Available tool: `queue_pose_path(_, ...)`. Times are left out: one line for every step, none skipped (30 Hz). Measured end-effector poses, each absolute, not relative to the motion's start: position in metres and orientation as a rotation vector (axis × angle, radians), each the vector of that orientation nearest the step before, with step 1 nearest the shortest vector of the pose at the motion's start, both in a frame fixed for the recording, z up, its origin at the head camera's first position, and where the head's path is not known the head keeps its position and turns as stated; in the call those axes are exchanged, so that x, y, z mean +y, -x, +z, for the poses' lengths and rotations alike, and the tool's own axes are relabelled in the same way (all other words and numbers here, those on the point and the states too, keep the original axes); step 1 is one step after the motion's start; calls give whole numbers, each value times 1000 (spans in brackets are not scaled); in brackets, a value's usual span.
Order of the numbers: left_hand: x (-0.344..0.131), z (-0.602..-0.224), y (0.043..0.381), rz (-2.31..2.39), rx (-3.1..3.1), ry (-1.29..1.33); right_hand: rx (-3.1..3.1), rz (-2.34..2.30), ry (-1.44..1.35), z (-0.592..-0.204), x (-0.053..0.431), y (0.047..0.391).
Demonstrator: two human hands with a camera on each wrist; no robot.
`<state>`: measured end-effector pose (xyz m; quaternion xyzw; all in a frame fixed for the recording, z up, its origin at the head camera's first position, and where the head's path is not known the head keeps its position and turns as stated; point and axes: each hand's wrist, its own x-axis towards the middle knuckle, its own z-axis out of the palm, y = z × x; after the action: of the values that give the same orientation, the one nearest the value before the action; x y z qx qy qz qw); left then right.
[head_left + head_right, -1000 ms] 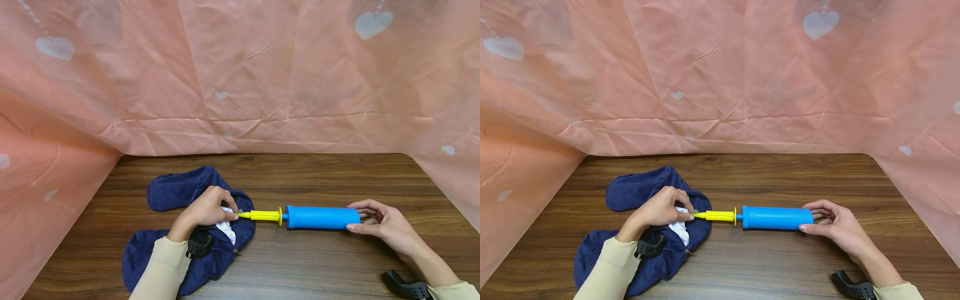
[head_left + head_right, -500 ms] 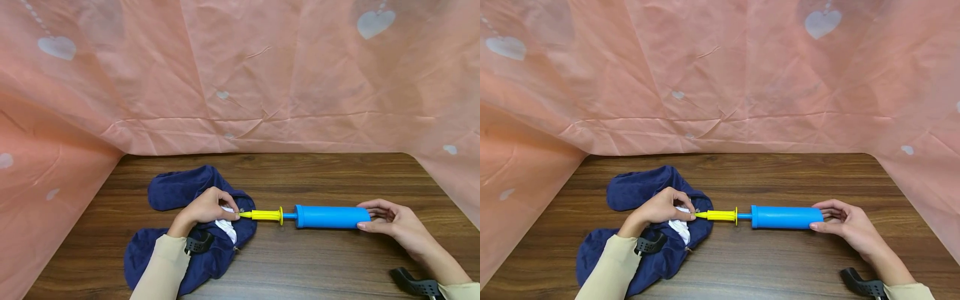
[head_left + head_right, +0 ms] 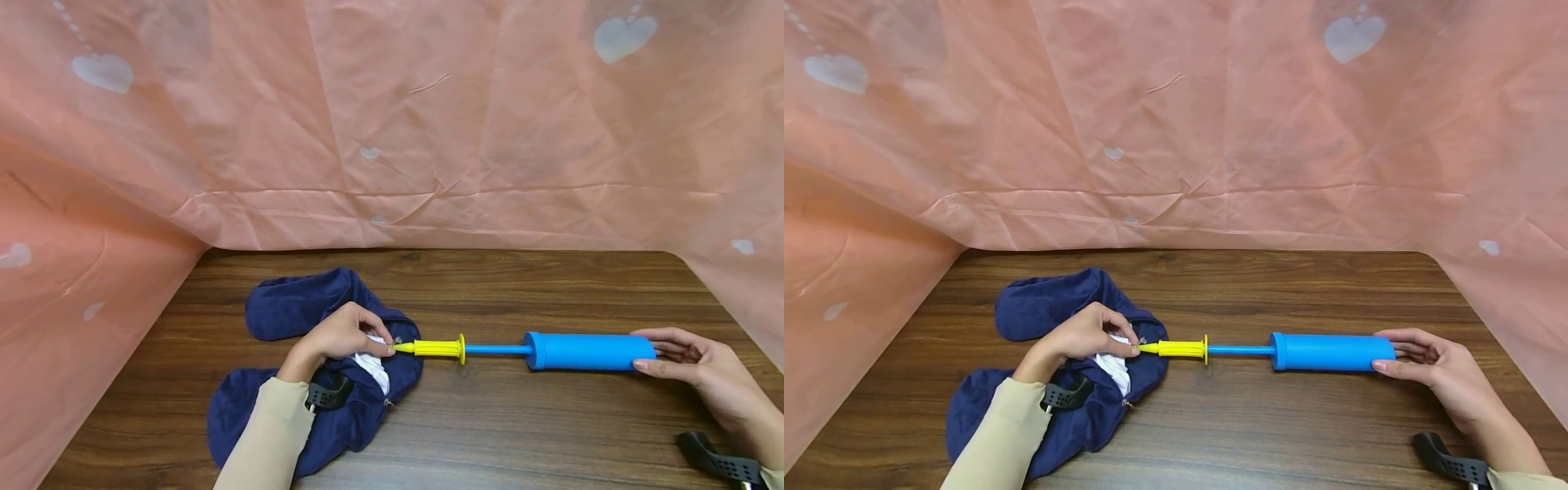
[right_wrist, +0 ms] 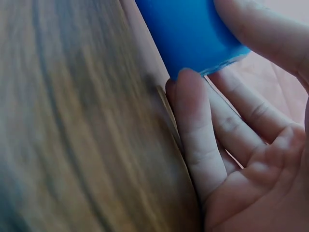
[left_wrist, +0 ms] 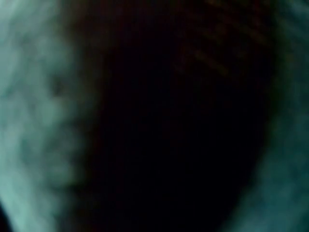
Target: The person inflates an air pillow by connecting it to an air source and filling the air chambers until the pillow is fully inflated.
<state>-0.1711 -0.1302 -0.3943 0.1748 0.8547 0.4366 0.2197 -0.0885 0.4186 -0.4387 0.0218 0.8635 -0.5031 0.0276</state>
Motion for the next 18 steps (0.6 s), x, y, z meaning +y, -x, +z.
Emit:
queue_pose_path(-131,-394,171,1210,2363,-473,2664,-1552,-59,-439,417,89)
queue_pose_path(-131,-394,170,1211,2362,-460,2662,-1548,-48,-439,415,90)
queue_pose_path(-132,-394,169,1214,2362,-453,2662,-1532,-41,-439,412,90)
queue_pose_path(-132,-394,169,1214,2365,-448,2662,-1519,-33,-438,410,90)
queue_pose_path(-132,-394,168,1215,2366,-444,2661,-1504,-27,-438,406,91)
queue_pose_path(-133,-394,168,1212,2372,-446,2658,-1491,-20,-437,403,91)
queue_pose_path(-132,-394,168,1212,2377,-449,2658,-1480,-11,-436,400,91)
queue_pose_path(-132,-393,168,1212,2380,-453,2661,-1470,-6,-435,397,92)
queue_pose_path(-131,-393,169,1214,2382,-460,2663,-1459,1,-434,394,92)
queue_pose_path(-130,-392,170,1212,2384,-466,2664,-1456,11,-432,392,92)
queue_pose_path(-129,-392,170,1213,2385,-473,2667,-1452,18,-431,389,92)
queue_pose_path(-128,-391,171,1215,2385,-479,2671,-1447,26,-431,387,92)
queue_pose_path(-127,-391,172,1219,2380,-481,2673,-1447,30,-430,384,92)
queue_pose_path(-126,-390,172,1224,2376,-482,2672,-1448,34,-429,382,92)
queue_pose_path(-125,-390,173,1225,2373,-483,2669,-1449,40,-429,379,92)
queue_pose_path(-124,-390,173,1225,2372,-484,2661,-1452,47,-428,377,91)
queue_pose_path(-124,-390,173,1226,2371,-483,2654,-1454,54,-428,374,91)
queue_pose_path(-124,-390,173,1226,2370,-481,2645,-1455,61,-427,371,91)
